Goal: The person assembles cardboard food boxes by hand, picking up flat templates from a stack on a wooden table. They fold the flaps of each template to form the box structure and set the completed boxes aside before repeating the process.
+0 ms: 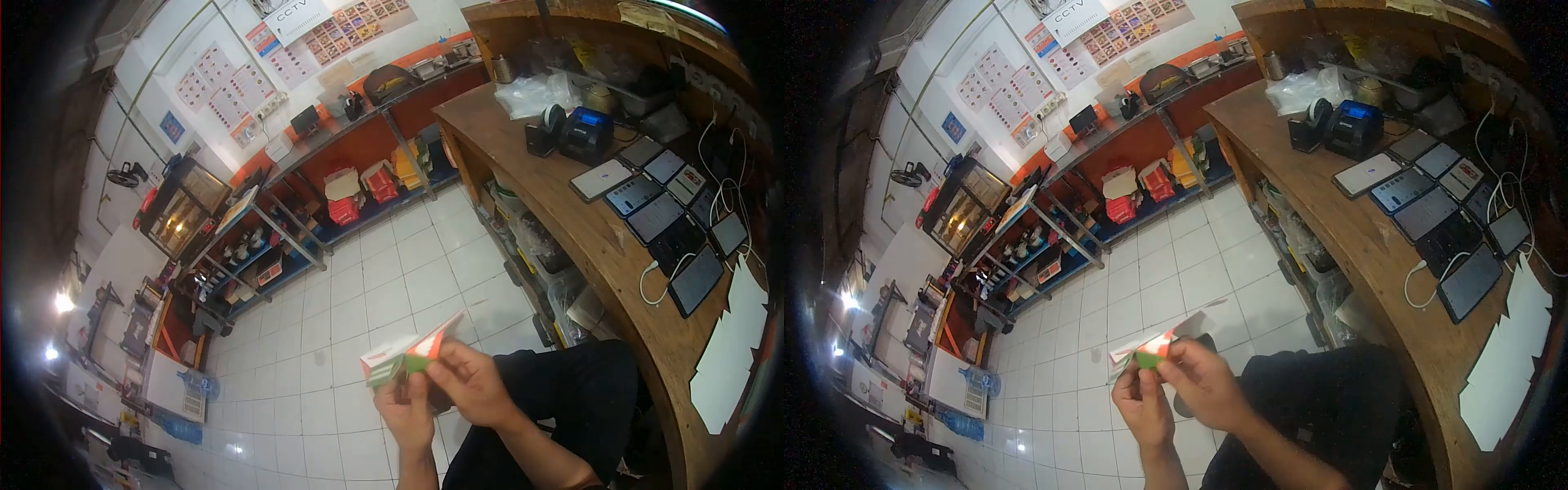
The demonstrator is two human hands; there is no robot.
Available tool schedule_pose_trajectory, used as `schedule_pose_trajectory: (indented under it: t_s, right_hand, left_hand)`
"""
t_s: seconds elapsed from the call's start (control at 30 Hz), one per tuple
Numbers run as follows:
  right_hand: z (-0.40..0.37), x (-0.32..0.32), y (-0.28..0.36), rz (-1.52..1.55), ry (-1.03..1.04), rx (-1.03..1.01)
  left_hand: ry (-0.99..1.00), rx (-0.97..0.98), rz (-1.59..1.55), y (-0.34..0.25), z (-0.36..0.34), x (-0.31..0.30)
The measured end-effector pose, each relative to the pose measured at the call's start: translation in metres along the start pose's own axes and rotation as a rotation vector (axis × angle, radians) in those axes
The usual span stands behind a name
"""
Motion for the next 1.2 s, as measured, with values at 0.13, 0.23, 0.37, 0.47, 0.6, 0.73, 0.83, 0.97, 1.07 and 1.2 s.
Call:
schedule_pose_trajectory:
  t_s: [0.13, 0.23, 0.37, 0.47, 0.6, 0.73, 0.83, 0.97, 1.07, 1.2]
  right_hand:
    - [0.01, -0.027, 0.013, 0.02, -0.062, -0.009]
    - [0.004, -0.018, 0.024, -0.02, -0.041, -0.003]
    - [-0.008, -0.001, 0.023, -0.058, 0.097, 0.069]
    - [-0.01, 0.001, 0.026, -0.106, 0.078, 0.022]
    - [-0.008, -0.002, 0.037, -0.49, -0.049, -0.36]
    - [-0.011, 0.01, 0.046, -0.535, -0.066, -0.507]
    - [-0.014, 0.011, 0.043, -0.551, -0.101, -0.499]
    - [-0.012, 0.005, 0.024, -0.476, -0.068, -0.37]
    - [-0.012, 0.003, 0.02, -0.427, -0.024, -0.271]
    - [-0.013, 0.009, 0.021, -0.271, 0.057, -0.086]
  left_hand:
    - [0.201, -0.137, 0.375, -0.042, -0.005, -0.003]
    - [0.159, 0.431, 0.301, -0.076, -0.005, -0.014]
    - [0.212, 0.507, 0.517, -0.065, 0.02, -0.003]
    - [0.192, 0.471, 0.432, -0.052, 0.019, -0.014]
    - [0.12, 0.457, 0.329, -0.051, 0.014, -0.012]
    - [0.11, 0.435, 0.37, -0.051, 0.013, -0.012]
    - [0.088, 0.263, 0.24, -0.046, 0.017, -0.017]
    - [0.195, 0.344, 0.28, -0.047, 0.016, -0.01]
    - [0.184, 0.357, 0.317, -0.043, 0.015, -0.014]
    - [0.053, 0.381, 0.267, -0.045, 0.011, -0.014]
Point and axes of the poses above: each hand's wrist, its own z-axis towards the middle knuckle, its own x-axis out of the palm, y = z × x, the point moved 5 cm from there along z, towards the middle knuckle, and after that the axes turned 11 degrees about -y, right-handed, at the moved point
